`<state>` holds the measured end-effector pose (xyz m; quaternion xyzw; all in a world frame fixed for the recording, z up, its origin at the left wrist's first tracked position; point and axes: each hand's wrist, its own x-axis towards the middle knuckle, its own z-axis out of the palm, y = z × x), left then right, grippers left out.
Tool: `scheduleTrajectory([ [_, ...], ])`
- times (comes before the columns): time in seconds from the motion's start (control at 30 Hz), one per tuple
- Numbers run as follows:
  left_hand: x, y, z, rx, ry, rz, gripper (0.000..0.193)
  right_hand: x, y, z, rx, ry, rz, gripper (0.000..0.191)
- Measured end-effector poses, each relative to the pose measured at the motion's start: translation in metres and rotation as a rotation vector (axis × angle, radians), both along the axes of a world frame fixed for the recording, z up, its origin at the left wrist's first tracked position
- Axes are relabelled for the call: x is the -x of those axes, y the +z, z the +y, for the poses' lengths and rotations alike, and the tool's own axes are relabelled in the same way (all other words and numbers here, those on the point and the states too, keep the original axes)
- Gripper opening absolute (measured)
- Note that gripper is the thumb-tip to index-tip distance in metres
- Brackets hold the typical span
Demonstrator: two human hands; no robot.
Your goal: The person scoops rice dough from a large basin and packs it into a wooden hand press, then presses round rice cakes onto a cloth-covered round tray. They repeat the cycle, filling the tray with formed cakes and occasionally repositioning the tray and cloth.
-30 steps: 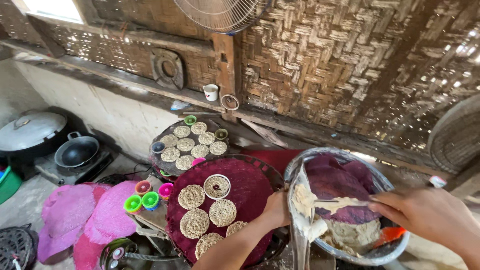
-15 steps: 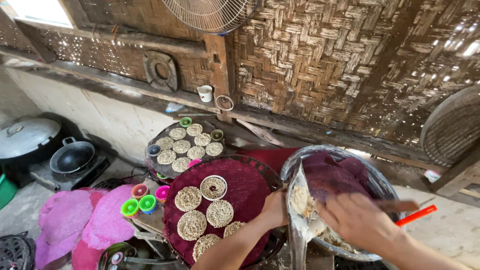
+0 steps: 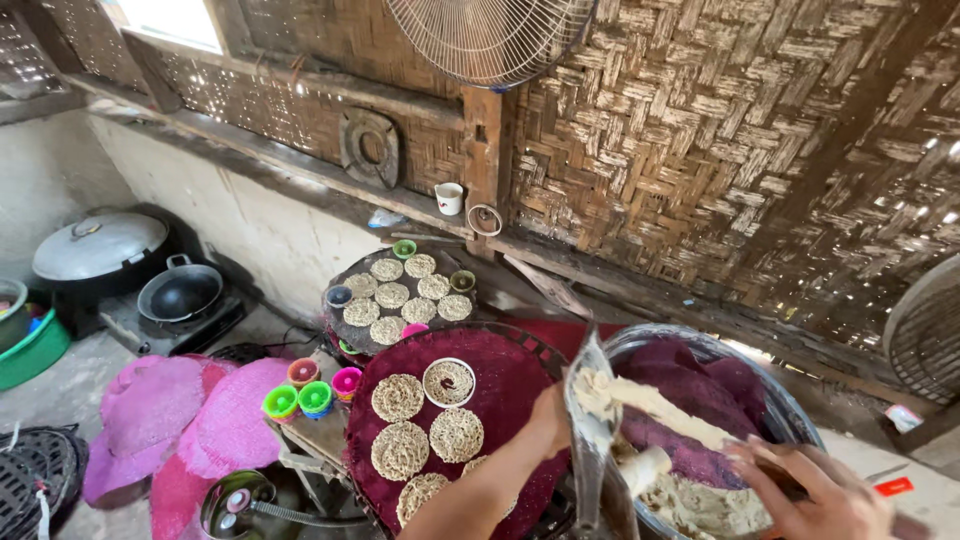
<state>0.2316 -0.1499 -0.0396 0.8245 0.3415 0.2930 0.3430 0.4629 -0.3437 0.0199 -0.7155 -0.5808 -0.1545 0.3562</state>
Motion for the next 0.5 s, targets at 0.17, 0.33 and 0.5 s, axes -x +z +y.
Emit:
scheduleTrajectory([
  [0.17,-0.022,-0.006,-0.024,0.02,0.018,-0.014,0.076,0.015,-0.07,0.035,-0.014,0.379,0.664,0.032],
  [0.33,-0.019,-0.006,-0.007,0.924,-0.158,-0.665,0.061,-0.012,-0.112,0.031,0.262,0.354,0.93,0.034],
  [0.5,-0.003,-0.002,0.005,0.965,-0.138,-0.764,0.047,-0.053,-0.09,0.006,-0.109,0.613,0.627,0.027],
])
